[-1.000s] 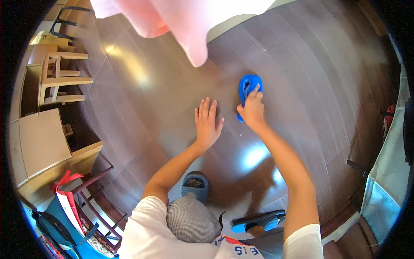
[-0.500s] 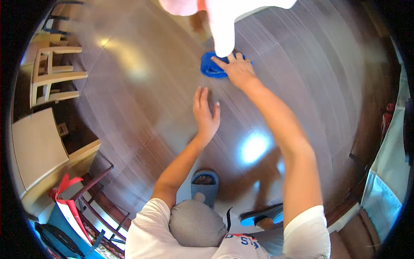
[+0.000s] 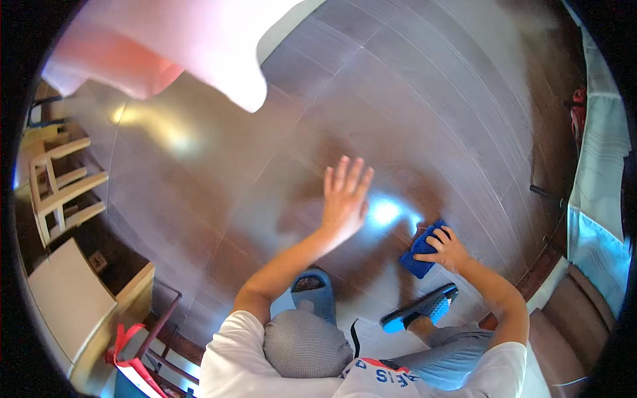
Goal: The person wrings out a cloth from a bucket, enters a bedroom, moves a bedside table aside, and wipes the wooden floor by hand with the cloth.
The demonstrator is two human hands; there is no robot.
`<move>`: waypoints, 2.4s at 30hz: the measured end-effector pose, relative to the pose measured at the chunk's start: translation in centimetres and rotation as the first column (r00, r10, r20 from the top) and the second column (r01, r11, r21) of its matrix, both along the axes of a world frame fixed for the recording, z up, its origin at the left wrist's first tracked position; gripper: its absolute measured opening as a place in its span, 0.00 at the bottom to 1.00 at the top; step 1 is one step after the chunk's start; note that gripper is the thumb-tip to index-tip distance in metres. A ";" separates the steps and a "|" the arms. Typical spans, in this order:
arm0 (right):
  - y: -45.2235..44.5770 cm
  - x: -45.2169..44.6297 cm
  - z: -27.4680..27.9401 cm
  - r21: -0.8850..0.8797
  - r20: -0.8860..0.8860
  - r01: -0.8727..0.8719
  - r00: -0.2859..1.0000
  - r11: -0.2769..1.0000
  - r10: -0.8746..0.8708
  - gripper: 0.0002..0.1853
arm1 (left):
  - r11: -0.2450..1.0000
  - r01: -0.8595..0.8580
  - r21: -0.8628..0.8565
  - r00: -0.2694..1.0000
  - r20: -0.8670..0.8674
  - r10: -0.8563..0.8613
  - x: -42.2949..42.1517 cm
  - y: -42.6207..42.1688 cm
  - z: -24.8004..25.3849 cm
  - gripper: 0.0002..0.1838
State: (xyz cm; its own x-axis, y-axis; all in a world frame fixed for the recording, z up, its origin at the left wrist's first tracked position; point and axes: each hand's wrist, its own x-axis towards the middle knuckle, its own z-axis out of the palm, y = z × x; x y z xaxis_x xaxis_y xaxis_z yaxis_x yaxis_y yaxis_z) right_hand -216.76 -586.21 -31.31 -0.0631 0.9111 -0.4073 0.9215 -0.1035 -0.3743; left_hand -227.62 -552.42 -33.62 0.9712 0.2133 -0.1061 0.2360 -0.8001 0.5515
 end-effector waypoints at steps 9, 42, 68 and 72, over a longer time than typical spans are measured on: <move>-0.2 0.8 -1.0 0.000 -0.065 0.072 0.995 0.997 -0.072 0.26 | 0.813 0.573 0.109 0.819 -0.028 -0.573 0.5 -9.7 0.0 0.37; -17.6 -6.7 -5.1 0.445 -0.074 0.557 0.803 0.701 -0.591 0.13 | 0.353 0.814 0.461 0.581 -0.666 -0.468 -0.3 -17.6 0.6 0.50; -54.9 -24.1 2.1 0.444 0.049 0.869 -0.269 -0.220 -0.962 0.30 | 0.331 0.877 0.349 0.479 -0.569 -0.668 2.7 -40.3 0.5 0.65; -57.2 -13.1 0.2 0.520 0.266 0.854 -0.167 -0.005 -0.949 0.33 | 0.319 0.879 0.355 0.474 -0.568 -0.673 2.8 -40.8 0.6 0.66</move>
State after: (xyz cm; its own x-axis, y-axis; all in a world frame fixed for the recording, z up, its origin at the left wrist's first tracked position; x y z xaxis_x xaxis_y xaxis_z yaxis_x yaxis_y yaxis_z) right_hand -229.89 -643.42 -31.07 0.9893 -0.0721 0.1267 -0.0579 -0.9920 -0.1126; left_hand -224.86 -593.18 -33.02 0.6537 -0.5145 -0.5549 -0.6229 -0.7822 -0.0085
